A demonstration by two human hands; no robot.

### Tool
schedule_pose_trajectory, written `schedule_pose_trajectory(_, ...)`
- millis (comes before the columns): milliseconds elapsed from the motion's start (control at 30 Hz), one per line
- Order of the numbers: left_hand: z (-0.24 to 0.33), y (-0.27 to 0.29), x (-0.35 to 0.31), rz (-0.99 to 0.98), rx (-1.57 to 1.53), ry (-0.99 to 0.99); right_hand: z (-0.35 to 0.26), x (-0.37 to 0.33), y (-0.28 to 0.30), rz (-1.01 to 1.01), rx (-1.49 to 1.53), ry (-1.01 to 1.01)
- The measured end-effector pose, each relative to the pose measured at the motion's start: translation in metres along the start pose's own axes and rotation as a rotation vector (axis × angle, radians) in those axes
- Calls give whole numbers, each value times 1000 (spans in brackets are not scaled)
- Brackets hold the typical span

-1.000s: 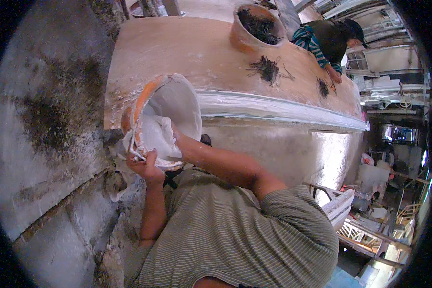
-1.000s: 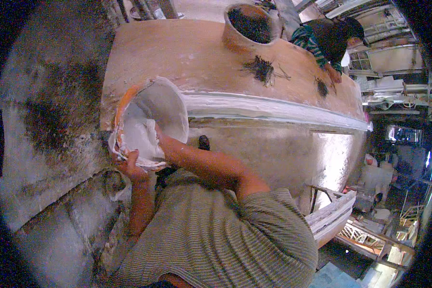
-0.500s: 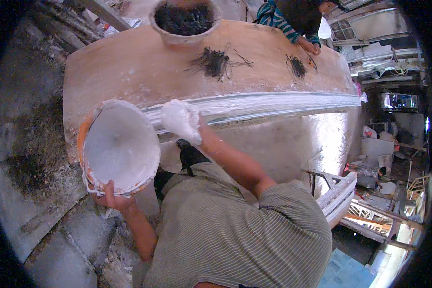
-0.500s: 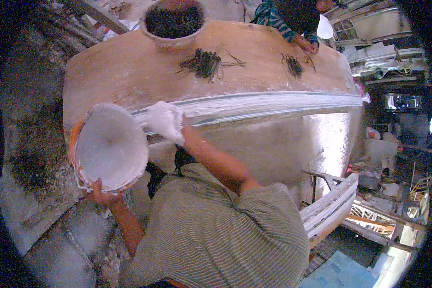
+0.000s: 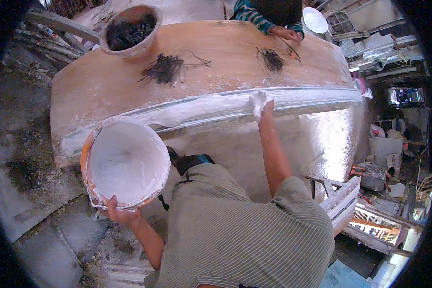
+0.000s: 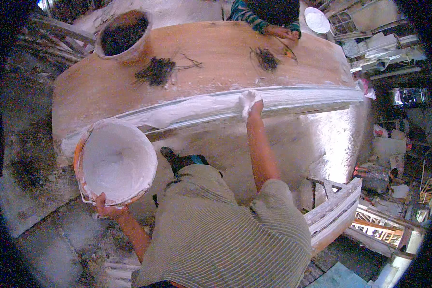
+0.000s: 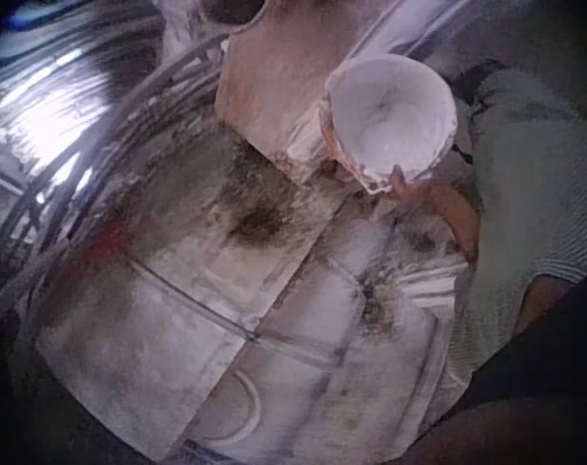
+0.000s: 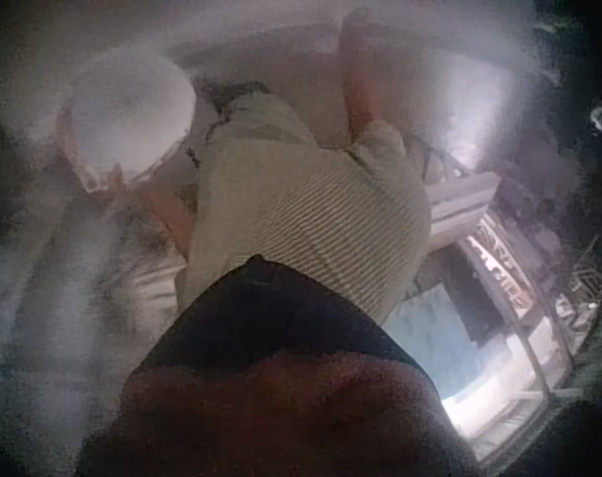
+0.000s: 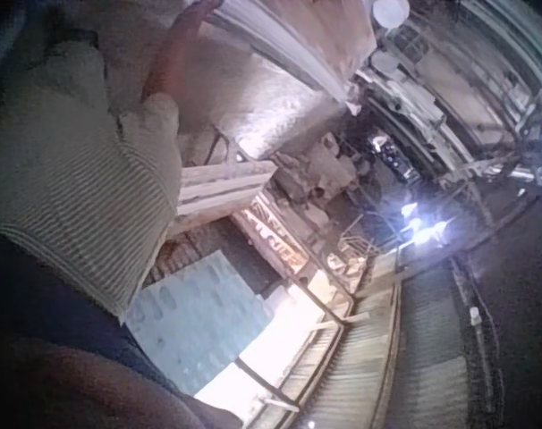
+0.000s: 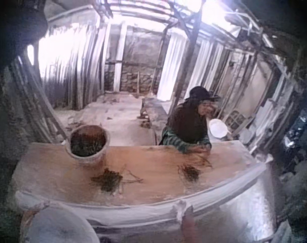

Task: The person applies a white paste-like substance along the edge of a large curved wooden object using their hands. They repeatedly scoop the material from a bucket and smooth it along the seam. Another person is visible working nearby on a different section.

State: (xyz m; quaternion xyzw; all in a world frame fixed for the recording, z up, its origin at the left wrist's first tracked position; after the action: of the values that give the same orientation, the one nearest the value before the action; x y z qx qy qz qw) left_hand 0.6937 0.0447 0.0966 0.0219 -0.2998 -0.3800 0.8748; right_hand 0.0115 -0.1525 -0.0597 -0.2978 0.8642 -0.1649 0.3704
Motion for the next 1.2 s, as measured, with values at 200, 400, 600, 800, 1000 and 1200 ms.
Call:
schedule_pose_trajectory(200, 67, -46, -93, 319, -313, 689, 17, 55, 18, -172, -183, -124)
schedule_pose_trajectory(400, 151, -71, -169, 441, -405, 869, 54, 16, -19, -286, -48, -541)
schedule_pose_trajectory(600, 212, -108, -247, 541, -369, 792, -52, 138, 71, -85, -511, -33)
schedule_pose_trajectory(800, 206, -135, -355, 477, -258, 605, -284, 246, 206, 332, -1066, 603)
schedule_pose_trajectory(1000, 325, -259, -392, 469, -453, 805, -485, 262, 232, 136, -1312, 935)
schedule_pose_trajectory(1200, 441, -330, -445, 482, -479, 875, -487, 256, 218, -263, -1433, 875)
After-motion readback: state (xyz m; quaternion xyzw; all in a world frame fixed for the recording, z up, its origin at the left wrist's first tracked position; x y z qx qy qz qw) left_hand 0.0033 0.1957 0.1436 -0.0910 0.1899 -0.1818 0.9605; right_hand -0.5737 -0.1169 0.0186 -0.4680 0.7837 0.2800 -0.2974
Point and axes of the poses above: each hand's wrist, its own x-axis towards the middle knuckle, its own y-axis out of the back of the hand, z = x × y, the point moved 9 cm from there along x, towards the middle knuckle, and after that the axes turned 6 degrees about z, right-handed, at the moved point
